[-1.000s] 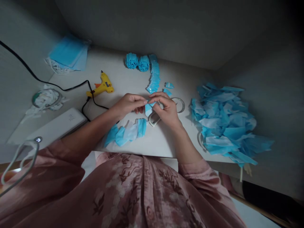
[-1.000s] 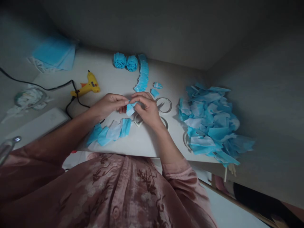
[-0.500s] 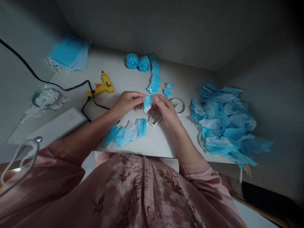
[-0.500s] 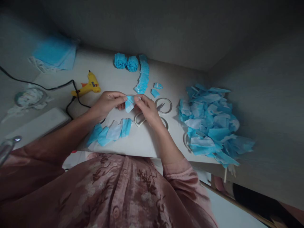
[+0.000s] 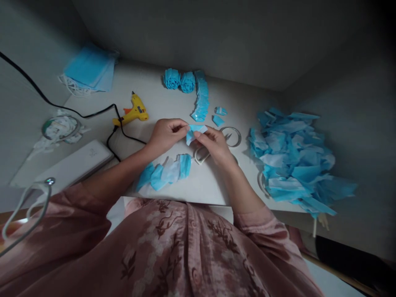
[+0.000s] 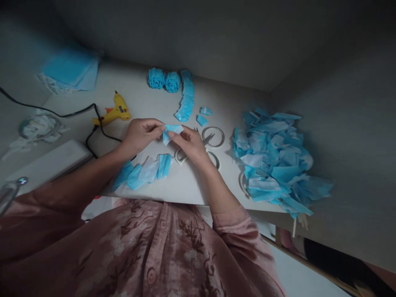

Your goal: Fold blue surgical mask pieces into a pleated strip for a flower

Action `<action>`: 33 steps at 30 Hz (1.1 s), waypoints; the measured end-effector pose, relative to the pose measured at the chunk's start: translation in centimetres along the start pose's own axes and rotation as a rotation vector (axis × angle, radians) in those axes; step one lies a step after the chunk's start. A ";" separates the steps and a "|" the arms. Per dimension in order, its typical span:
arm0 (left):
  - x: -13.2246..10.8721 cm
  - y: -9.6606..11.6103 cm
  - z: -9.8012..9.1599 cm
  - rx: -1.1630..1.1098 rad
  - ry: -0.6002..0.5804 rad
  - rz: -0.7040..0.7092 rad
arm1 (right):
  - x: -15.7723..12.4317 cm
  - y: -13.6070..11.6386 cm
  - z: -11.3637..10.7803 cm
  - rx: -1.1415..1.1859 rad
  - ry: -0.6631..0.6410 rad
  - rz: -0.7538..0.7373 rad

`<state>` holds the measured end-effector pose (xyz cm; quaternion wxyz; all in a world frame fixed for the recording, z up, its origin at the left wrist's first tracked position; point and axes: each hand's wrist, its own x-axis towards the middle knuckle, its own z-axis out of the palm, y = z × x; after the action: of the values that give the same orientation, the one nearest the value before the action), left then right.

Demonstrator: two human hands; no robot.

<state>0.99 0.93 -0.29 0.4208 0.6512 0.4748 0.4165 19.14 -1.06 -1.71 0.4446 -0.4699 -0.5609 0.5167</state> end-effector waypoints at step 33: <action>0.2 -0.4 -0.1 -0.205 -0.216 -0.128 | 0.1 -0.3 -0.4 -0.136 0.052 -0.097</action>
<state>0.86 1.21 -0.67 0.5594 0.6142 0.4224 0.3626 19.51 -0.92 -1.38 0.4505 -0.4845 -0.6050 0.4431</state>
